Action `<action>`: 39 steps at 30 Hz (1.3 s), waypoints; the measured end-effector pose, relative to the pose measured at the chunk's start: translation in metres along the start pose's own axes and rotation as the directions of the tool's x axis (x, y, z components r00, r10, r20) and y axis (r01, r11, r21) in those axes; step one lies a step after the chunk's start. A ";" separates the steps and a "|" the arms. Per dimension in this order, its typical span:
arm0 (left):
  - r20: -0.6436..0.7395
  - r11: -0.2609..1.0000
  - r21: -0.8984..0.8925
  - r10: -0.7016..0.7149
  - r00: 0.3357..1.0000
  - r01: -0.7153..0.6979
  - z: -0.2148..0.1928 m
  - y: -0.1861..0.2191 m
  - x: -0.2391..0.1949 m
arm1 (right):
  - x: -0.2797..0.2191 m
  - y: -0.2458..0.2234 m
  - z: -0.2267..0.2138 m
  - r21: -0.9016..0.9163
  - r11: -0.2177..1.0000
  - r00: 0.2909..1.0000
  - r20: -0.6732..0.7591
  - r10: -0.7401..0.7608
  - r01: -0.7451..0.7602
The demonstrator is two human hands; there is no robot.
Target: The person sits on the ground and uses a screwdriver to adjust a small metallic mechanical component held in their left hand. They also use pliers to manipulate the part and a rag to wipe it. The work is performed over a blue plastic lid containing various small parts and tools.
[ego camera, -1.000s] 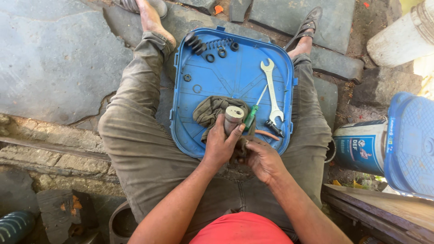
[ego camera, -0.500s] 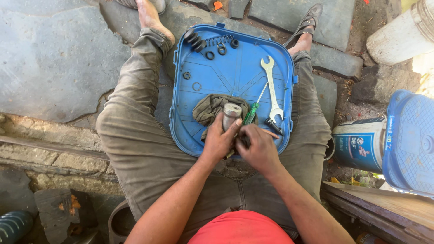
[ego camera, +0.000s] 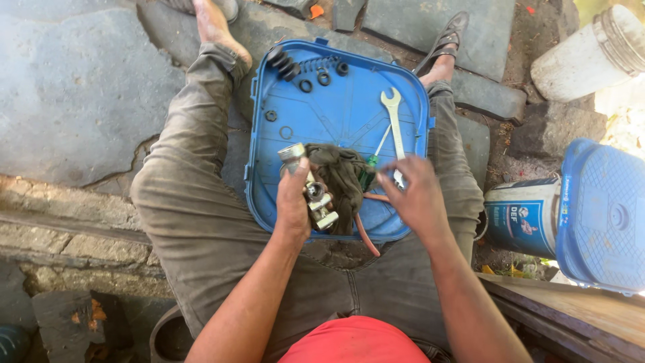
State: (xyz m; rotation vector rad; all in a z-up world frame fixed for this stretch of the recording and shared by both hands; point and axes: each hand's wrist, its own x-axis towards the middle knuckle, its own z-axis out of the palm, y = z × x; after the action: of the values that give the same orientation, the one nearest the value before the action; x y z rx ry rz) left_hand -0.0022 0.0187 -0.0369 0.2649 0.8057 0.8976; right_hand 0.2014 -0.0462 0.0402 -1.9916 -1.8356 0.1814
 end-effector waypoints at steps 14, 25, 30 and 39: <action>-0.066 0.981 0.064 -0.181 0.981 0.185 0.001 -0.018 0.014 | -0.087 -0.023 -0.007 -0.174 0.943 0.864 0.380 0.331 -0.285; -0.091 0.979 0.065 -0.185 0.978 0.192 0.001 -0.019 0.015 | -0.081 -0.009 -0.130 0.583 0.597 0.828 0.295 0.476 -0.551; -0.097 0.973 0.107 -0.196 0.976 0.206 0.002 -0.018 0.016 | -0.072 -0.002 -0.111 0.761 0.532 0.918 0.218 0.330 -0.372; -0.067 0.981 0.069 -0.174 0.982 0.179 0.006 -0.014 0.012 | -0.030 -0.035 -0.053 0.334 0.937 0.947 0.321 -0.009 -0.104</action>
State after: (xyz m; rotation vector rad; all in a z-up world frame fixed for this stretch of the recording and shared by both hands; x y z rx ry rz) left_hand 0.0148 0.0199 -0.0467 0.2287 0.9057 0.7123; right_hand 0.1855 -0.0853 0.0961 -1.8336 -1.7841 0.8287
